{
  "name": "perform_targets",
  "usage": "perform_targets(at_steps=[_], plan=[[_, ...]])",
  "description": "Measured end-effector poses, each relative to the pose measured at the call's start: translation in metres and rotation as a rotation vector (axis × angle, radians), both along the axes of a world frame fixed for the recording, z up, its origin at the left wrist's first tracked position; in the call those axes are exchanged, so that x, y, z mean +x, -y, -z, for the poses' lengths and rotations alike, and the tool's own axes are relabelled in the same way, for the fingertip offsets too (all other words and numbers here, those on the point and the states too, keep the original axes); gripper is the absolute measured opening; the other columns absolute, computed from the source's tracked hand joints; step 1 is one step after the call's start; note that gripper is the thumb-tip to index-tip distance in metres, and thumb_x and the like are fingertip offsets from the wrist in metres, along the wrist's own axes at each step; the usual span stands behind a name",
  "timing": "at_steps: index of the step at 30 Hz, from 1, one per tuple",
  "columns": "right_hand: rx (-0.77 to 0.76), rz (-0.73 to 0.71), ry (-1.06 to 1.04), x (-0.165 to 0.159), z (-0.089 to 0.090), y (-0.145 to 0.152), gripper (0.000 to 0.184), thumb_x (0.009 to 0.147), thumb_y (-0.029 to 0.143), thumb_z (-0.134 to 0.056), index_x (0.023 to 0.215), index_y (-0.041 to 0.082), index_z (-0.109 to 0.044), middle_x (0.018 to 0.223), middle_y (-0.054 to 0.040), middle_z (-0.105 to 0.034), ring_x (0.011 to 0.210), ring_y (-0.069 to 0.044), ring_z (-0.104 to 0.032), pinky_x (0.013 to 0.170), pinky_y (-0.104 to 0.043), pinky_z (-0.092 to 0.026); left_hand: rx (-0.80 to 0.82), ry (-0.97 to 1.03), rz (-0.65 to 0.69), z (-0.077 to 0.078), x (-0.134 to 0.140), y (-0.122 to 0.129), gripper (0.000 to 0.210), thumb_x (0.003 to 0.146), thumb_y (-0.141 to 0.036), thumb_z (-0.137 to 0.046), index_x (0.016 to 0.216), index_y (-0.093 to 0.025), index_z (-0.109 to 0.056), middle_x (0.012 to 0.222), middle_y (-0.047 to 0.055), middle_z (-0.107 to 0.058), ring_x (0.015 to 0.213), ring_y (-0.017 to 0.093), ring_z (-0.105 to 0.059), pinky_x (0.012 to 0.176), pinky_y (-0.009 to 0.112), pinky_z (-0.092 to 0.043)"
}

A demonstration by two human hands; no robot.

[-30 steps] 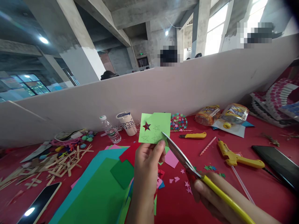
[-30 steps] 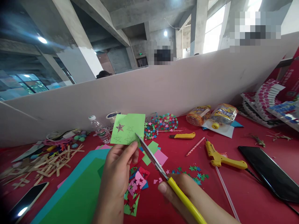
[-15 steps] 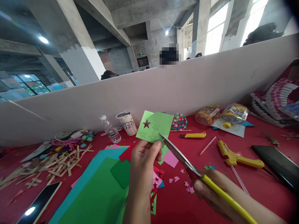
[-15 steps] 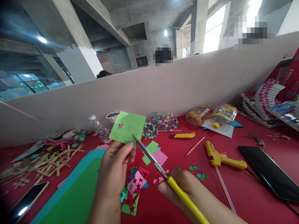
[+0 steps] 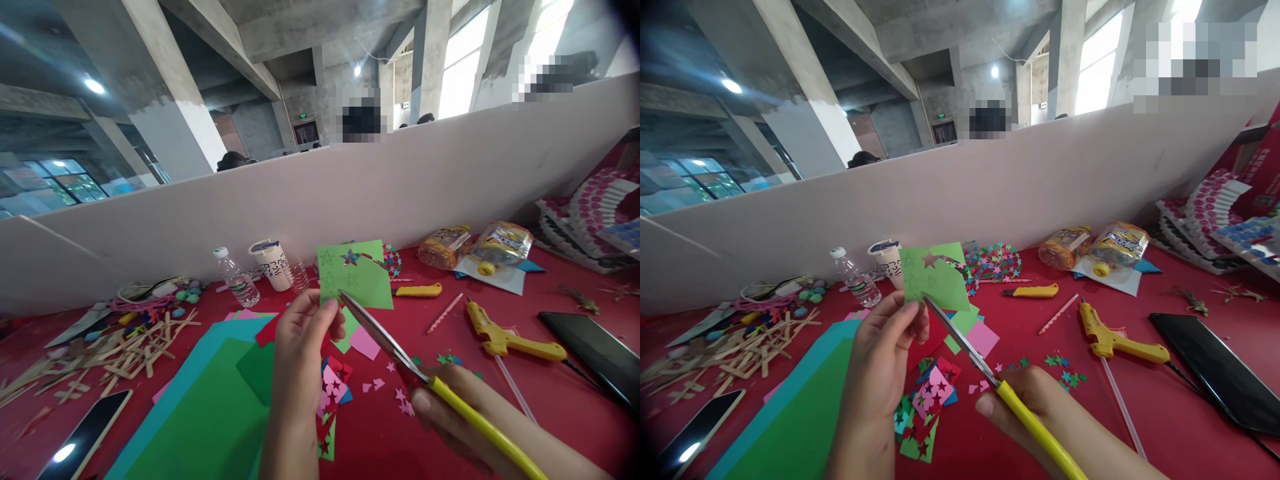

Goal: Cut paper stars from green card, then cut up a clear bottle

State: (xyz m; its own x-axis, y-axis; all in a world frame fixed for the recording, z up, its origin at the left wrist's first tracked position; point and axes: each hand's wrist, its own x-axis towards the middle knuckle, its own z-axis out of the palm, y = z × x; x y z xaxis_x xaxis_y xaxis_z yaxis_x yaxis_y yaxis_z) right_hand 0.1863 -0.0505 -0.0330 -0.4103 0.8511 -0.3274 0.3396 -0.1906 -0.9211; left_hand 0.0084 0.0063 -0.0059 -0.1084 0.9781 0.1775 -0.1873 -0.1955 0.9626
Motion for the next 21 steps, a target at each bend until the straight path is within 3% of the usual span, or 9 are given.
perform_targets(at_steps=[9, 16, 21], plan=[[0.019, 0.017, 0.021, 0.002, -0.001, 0.003, 0.065, 0.068, 0.088, -0.036, 0.065, 0.023, -0.032, 0.051, 0.0074, -0.035, 0.042, -0.007, -0.033, 0.039, -0.02, -0.027, 0.041, 0.047, -0.019, 0.0, 0.0, 0.001, 0.007, 0.076, -0.023, -0.063, 0.07, -0.018, -0.062, 0.058, -0.003, -0.056, 0.05, 0.007, -0.047, 0.05, 0.02, -0.038], [0.322, 0.049, 0.101, 0.01, 0.012, 0.003, 0.06, 0.076, 0.077, -0.047, 0.058, 0.02, -0.048, 0.055, 0.0029, -0.039, 0.056, -0.013, -0.04, 0.047, -0.021, -0.034, 0.048, -0.113, 0.052, -0.003, -0.013, 0.001, 0.009, 0.077, -0.024, -0.063, 0.07, -0.018, -0.063, 0.055, -0.004, -0.053, 0.051, 0.007, -0.046, 0.05, 0.017, -0.036], [0.39, -0.007, 0.153, 0.017, 0.017, 0.002, 0.058, 0.08, 0.074, -0.046, 0.06, 0.019, -0.053, 0.06, 0.0, -0.048, 0.059, -0.014, -0.045, 0.049, -0.02, -0.037, 0.03, -0.158, 0.089, -0.003, -0.019, 0.002, 0.009, 0.078, -0.024, -0.063, 0.071, -0.018, -0.063, 0.055, -0.004, -0.052, 0.051, 0.006, -0.045, 0.051, 0.017, -0.037]])
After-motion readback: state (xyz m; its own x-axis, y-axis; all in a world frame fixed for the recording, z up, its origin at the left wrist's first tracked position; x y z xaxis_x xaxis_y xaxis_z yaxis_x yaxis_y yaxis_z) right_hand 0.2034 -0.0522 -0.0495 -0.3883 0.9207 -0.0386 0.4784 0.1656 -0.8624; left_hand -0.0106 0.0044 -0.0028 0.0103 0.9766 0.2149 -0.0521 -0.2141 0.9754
